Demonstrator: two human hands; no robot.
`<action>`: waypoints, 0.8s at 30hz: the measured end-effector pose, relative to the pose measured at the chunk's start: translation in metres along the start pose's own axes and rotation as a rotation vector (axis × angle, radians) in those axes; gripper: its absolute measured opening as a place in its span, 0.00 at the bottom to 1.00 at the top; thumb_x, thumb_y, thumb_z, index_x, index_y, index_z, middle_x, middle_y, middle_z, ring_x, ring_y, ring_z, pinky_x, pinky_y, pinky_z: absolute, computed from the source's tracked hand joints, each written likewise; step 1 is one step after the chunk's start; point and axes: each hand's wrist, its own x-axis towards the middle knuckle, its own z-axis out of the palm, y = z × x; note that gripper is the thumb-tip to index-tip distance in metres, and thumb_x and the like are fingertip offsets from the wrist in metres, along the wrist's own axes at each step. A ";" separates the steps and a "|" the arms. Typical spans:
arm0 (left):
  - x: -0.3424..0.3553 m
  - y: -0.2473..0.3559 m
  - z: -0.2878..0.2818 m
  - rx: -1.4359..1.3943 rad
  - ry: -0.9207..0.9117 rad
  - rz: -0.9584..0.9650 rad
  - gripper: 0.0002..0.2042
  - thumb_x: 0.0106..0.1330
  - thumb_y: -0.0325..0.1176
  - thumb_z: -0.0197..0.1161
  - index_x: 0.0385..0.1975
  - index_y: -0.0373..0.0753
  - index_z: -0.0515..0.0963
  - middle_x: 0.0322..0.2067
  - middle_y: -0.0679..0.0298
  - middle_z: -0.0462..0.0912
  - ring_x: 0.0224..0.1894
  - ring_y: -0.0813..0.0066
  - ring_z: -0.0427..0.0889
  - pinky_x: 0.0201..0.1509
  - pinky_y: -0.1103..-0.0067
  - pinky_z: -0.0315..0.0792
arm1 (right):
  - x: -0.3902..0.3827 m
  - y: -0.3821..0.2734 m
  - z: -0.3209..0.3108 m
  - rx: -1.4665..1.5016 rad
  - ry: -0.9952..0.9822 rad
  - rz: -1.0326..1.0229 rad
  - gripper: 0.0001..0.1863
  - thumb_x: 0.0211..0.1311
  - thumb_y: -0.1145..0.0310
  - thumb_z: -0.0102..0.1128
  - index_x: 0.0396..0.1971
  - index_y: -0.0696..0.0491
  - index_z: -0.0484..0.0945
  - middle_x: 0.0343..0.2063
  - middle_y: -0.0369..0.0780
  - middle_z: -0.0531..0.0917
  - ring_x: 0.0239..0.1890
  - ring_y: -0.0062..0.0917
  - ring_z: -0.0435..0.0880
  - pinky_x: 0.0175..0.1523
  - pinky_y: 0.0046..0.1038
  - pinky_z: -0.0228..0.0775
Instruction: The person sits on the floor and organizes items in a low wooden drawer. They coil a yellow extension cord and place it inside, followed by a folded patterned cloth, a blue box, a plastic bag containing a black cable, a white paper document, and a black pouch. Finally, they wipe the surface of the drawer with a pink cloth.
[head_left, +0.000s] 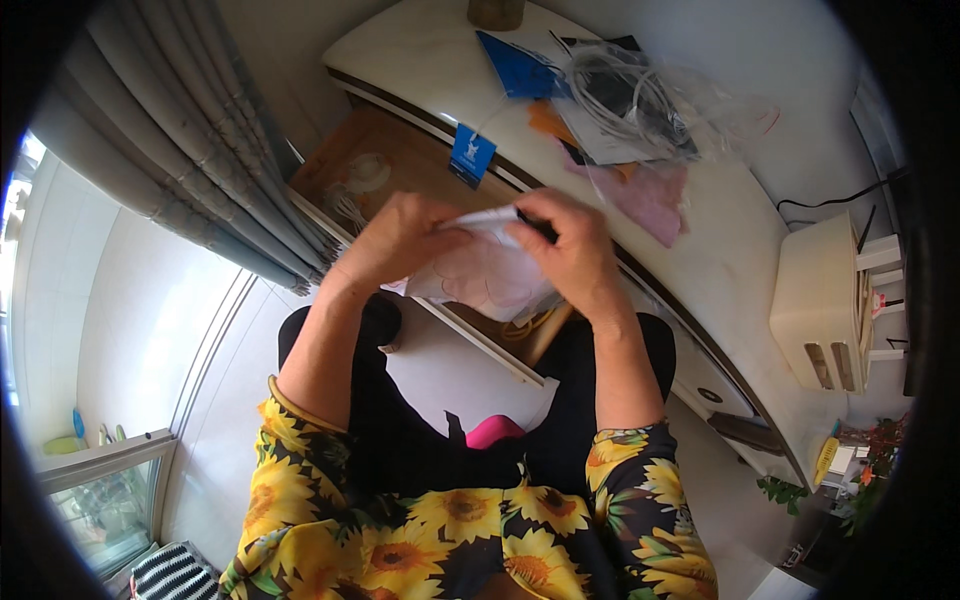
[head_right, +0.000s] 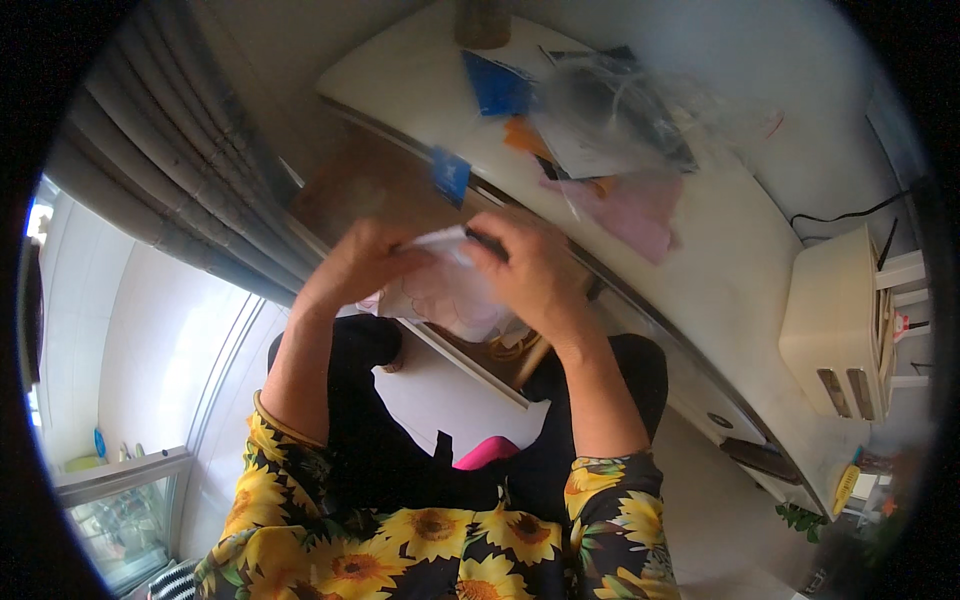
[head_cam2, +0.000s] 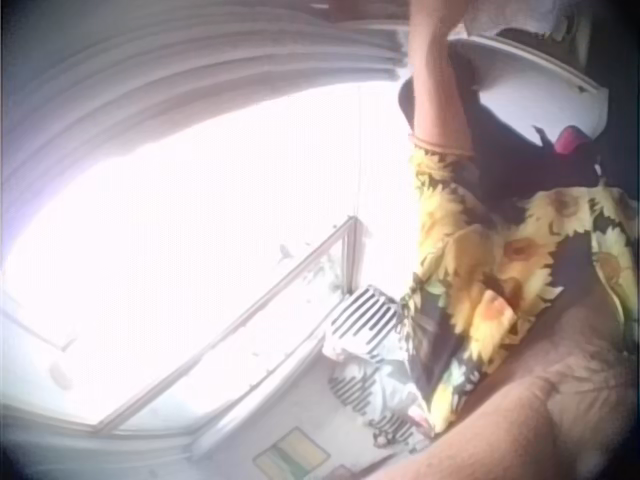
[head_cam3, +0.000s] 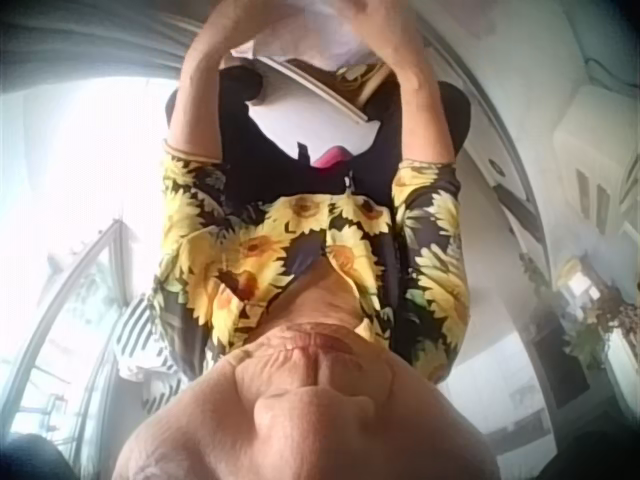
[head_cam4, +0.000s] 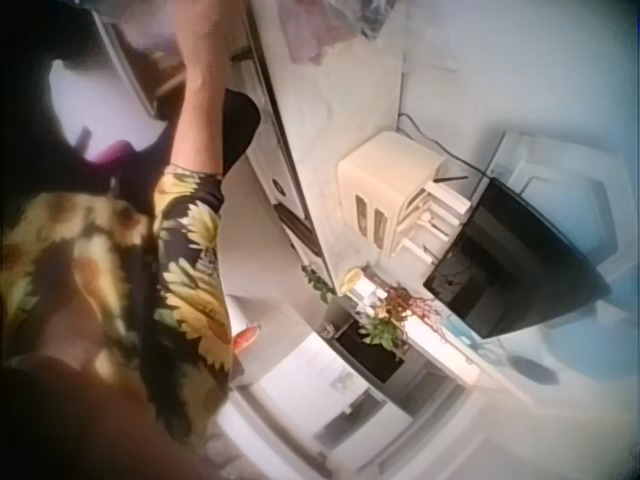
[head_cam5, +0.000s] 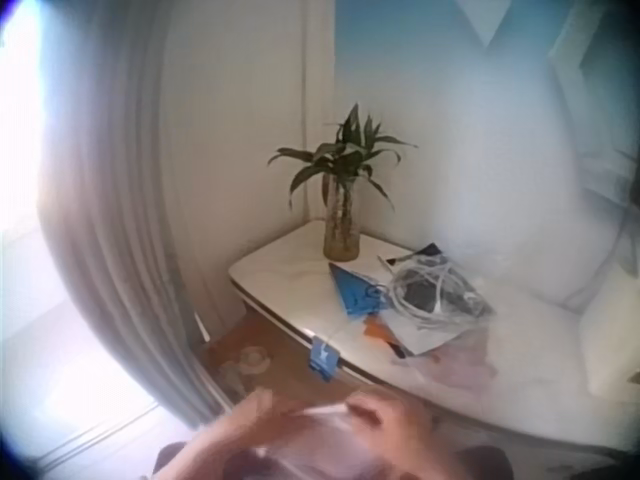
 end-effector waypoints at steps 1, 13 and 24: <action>-0.001 0.001 -0.006 -0.048 0.012 -0.099 0.10 0.58 0.33 0.65 0.37 0.35 0.82 0.24 0.57 0.82 0.27 0.68 0.83 0.31 0.75 0.74 | 0.005 0.002 -0.005 -0.022 0.138 -0.091 0.07 0.51 0.76 0.63 0.32 0.57 0.77 0.25 0.42 0.81 0.27 0.35 0.80 0.36 0.29 0.71; -0.004 -0.006 -0.018 -0.506 0.317 -0.180 0.11 0.61 0.35 0.66 0.37 0.33 0.81 0.27 0.61 0.83 0.28 0.76 0.82 0.34 0.79 0.78 | -0.011 0.007 -0.014 0.241 0.029 0.296 0.14 0.58 0.69 0.64 0.42 0.57 0.77 0.33 0.40 0.83 0.34 0.21 0.83 0.40 0.21 0.75; 0.003 -0.009 -0.001 -0.866 0.207 -0.135 0.12 0.62 0.33 0.64 0.41 0.33 0.79 0.31 0.63 0.83 0.30 0.77 0.82 0.37 0.79 0.78 | -0.009 0.014 0.010 0.428 -0.006 0.259 0.20 0.60 0.62 0.62 0.48 0.59 0.75 0.38 0.43 0.84 0.43 0.27 0.82 0.49 0.28 0.73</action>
